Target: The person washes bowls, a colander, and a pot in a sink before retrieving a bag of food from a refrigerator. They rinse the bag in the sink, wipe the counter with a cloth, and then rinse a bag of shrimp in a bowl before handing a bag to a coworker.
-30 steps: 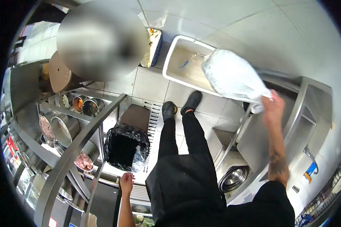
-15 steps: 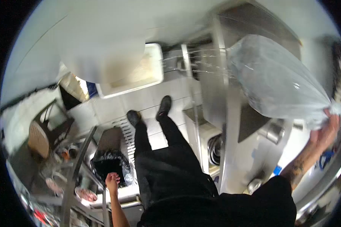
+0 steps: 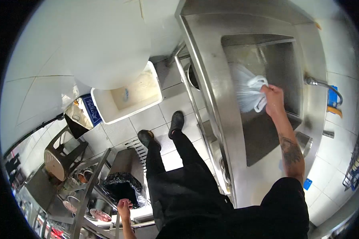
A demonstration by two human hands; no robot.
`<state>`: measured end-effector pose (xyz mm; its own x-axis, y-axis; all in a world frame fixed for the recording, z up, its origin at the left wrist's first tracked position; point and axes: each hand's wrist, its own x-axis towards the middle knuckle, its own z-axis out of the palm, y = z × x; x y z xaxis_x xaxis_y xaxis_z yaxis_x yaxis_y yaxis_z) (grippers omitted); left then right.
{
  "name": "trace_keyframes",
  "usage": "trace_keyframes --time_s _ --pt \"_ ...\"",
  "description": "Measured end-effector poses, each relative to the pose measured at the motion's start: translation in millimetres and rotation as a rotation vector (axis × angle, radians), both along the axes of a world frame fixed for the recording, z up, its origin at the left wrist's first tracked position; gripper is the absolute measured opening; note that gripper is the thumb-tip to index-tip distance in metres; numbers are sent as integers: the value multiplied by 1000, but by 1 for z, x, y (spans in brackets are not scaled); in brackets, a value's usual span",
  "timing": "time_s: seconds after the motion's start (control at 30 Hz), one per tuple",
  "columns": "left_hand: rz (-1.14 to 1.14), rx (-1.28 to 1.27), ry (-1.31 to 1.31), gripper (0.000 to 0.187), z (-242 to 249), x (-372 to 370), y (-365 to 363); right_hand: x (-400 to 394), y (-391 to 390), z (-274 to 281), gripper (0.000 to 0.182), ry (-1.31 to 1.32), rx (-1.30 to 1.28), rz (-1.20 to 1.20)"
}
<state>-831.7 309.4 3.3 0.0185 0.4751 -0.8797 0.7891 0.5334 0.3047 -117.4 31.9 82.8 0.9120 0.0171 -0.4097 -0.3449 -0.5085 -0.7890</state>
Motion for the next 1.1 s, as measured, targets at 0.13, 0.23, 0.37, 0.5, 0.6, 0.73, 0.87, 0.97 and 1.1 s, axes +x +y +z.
trace_keyframes --time_s 0.13,0.23,0.37,0.5,0.6,0.73,0.87,0.97,1.1 --pt "73 23 -2 12 8 -27 -16 15 -5 -78 10 22 -116 -8" --pt "28 40 -16 13 2 -54 -29 20 16 -97 15 108 -110 -43" --pt "-53 39 67 15 -8 -54 -32 26 33 -56 18 -243 -412 444" --pt "91 -29 -73 10 -36 -40 -23 17 90 25 14 -398 -447 285" --pt "117 -57 -125 11 -54 -43 -16 -55 214 36 13 -820 -221 536" --pt "353 -24 -149 11 -60 -73 -20 -185 356 -58 7 -269 -17 856" --pt "208 31 -42 18 -84 -171 -84 -202 396 -317 35 -200 -437 1323" --pt "574 -119 -90 19 -67 -193 -128 -170 394 -486 48 -165 -810 1568" --pt "681 -372 344 18 -58 -170 -149 -147 390 -641 58 -300 -945 1566"
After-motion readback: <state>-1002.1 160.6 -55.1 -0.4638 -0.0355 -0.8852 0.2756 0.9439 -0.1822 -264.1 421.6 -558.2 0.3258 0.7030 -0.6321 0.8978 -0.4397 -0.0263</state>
